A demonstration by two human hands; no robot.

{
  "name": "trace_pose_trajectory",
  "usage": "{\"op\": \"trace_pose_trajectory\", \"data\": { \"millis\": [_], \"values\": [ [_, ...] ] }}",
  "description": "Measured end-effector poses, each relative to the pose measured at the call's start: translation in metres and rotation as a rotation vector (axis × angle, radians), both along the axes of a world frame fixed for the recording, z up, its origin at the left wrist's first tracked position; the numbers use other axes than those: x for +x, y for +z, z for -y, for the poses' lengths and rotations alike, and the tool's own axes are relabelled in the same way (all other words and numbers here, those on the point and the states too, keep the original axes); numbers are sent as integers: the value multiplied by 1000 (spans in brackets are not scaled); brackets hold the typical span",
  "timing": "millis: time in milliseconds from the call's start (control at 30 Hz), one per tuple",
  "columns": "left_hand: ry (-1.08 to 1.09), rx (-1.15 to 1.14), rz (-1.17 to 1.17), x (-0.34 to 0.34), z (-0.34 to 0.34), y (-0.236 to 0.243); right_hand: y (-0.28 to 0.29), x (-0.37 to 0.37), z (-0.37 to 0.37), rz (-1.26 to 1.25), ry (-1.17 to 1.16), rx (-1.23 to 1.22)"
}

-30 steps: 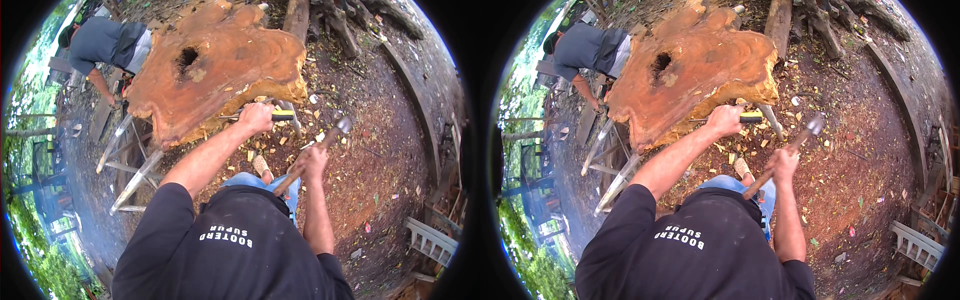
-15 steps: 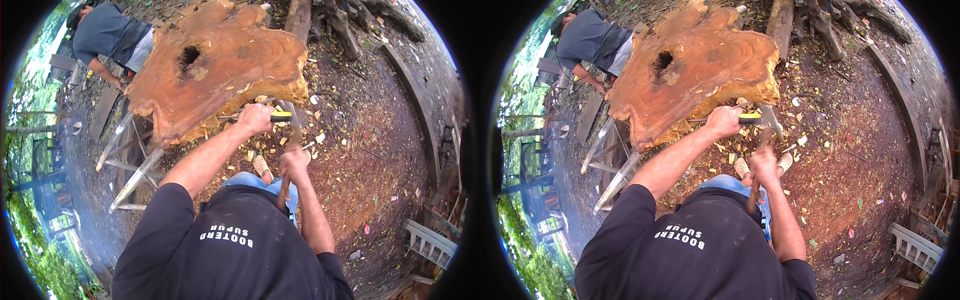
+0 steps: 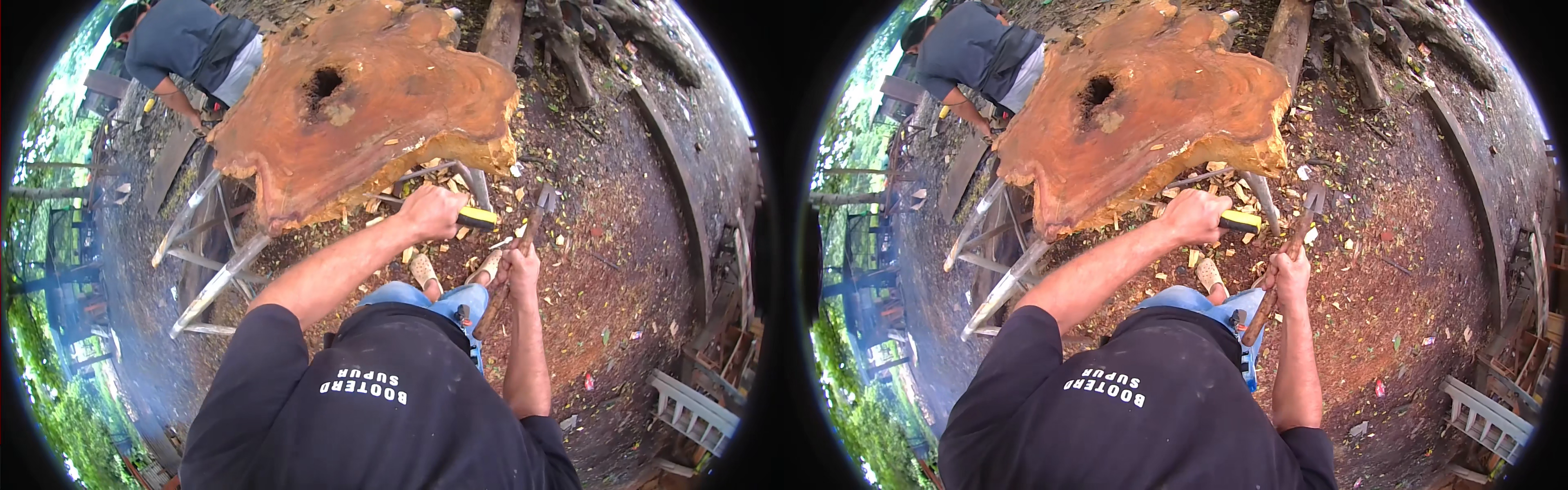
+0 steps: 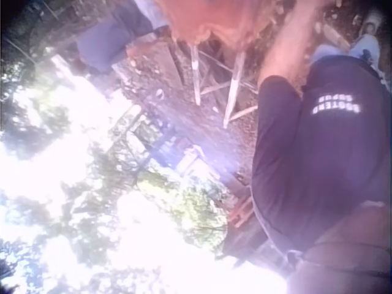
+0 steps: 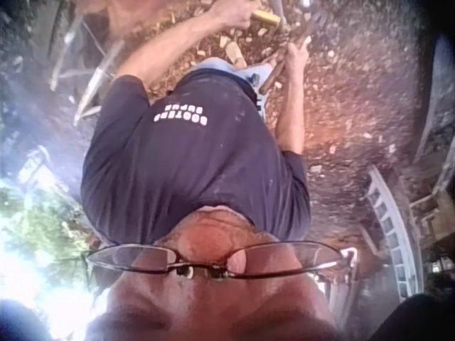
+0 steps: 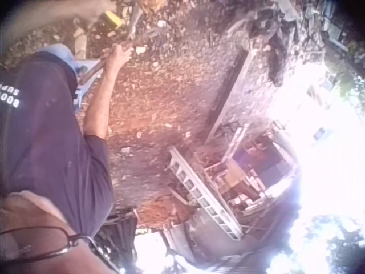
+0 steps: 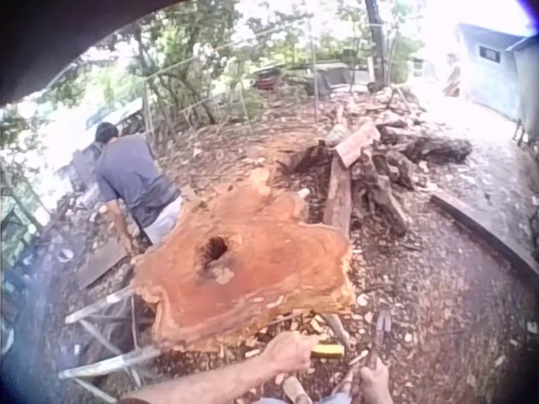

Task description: The person uses a hammer and a chisel to remove bark or outer layers from the edge of a large wooden slab. The person strikes the chisel with the hammer repeatedly, moving along the perimeter of the wood piece while wood chips accumulate on the ground.

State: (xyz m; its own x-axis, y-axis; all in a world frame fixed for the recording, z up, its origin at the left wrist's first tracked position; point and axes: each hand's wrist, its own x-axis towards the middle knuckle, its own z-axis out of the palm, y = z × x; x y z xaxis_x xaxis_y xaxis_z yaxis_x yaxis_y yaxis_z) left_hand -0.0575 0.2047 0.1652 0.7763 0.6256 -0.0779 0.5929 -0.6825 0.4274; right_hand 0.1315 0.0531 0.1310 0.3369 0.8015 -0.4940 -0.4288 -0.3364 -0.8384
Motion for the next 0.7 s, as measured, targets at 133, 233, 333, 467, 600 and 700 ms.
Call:
{"op": "trace_pose_trajectory", "data": {
  "millis": [133, 233, 333, 467, 600, 700],
  "values": [
    [-73, 22, -47, 1, -11, 5, -2, -10, 4, 41, 32, 23],
    [-69, 21, -55, 3, -14, 8, -5, -17, 10, -29, 46, 25],
    [-63, 24, -67, 4, -15, 8, 0, -19, 14, -24, 39, 10],
    [-46, -1, -81, 6, -15, 11, 11, -20, 17, -29, -10, -18],
    [-9, -19, -86, 9, -14, 11, 15, -15, 18, -15, -26, -9],
    [-7, -13, -68, 6, -17, 7, 18, -15, 16, -13, -9, 5]
  ]
}}
